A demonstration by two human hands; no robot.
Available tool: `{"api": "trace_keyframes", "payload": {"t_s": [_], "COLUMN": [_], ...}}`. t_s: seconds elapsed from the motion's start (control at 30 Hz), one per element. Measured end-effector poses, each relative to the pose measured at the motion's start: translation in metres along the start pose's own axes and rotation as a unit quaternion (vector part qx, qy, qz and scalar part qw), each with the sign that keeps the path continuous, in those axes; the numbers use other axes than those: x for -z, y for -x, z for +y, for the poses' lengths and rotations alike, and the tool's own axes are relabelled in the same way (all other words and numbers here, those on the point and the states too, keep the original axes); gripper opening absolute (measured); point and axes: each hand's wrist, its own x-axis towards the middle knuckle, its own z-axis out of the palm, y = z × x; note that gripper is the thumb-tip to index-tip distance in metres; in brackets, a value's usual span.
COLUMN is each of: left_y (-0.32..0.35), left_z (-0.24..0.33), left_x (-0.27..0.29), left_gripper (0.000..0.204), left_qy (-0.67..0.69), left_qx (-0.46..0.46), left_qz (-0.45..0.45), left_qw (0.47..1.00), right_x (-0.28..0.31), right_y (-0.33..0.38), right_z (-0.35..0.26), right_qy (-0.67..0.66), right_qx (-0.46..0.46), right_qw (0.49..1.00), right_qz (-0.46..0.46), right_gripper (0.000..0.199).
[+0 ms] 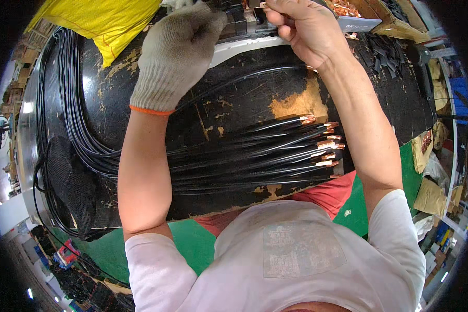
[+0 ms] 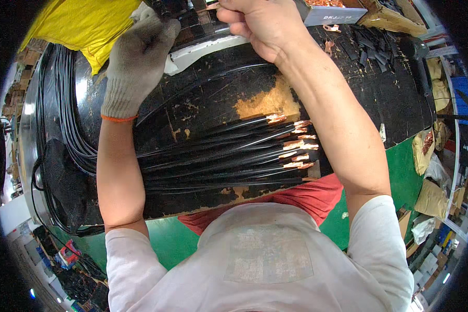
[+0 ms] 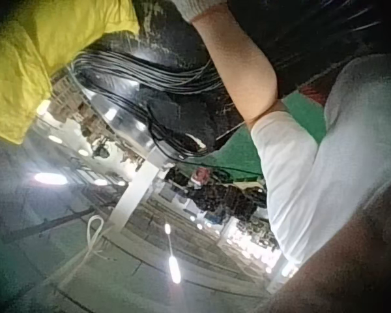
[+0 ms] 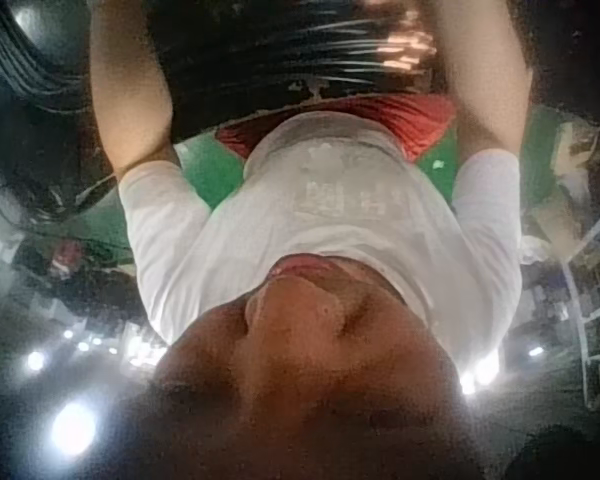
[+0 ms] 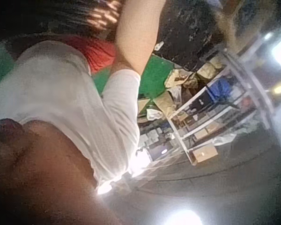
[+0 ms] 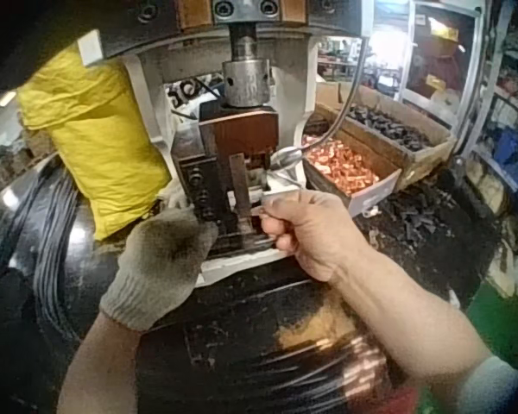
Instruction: The person aligns a bundle of stripped cables on the workbench and attaches metal terminal connectors to the ends of the cables, crimping each connector in place using a benchtop crimping machine.
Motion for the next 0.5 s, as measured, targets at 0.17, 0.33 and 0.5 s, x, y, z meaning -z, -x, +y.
{"api": "trace_keyframes", "payload": {"t_s": [0.17,0.33,0.5], "left_y": [-0.003,-0.004,-0.003], "left_z": [-0.005,0.007,0.008], "left_x": [-0.002,0.001,0.001], "left_gripper": [0.021,0.025,0.022], "left_qy": [-0.082,-0.021,-0.057], "left_qx": [-0.074,0.007,0.008], "left_qz": [0.023,0.03,0.042], "left_qw": [0.994,0.999,0.997], "right_x": [-0.004,-0.002,-0.004], "right_y": [0.001,-0.001,0.0], "right_z": [0.0,0.0,0.0], "right_qy": [0.029,0.012,0.022], "right_qx": [0.005,0.005,0.016], "right_qw": [1.0,1.0,1.0], "right_qz": [0.01,-0.017,-0.005], "right_gripper": [0.01,0.011,0.012]}}
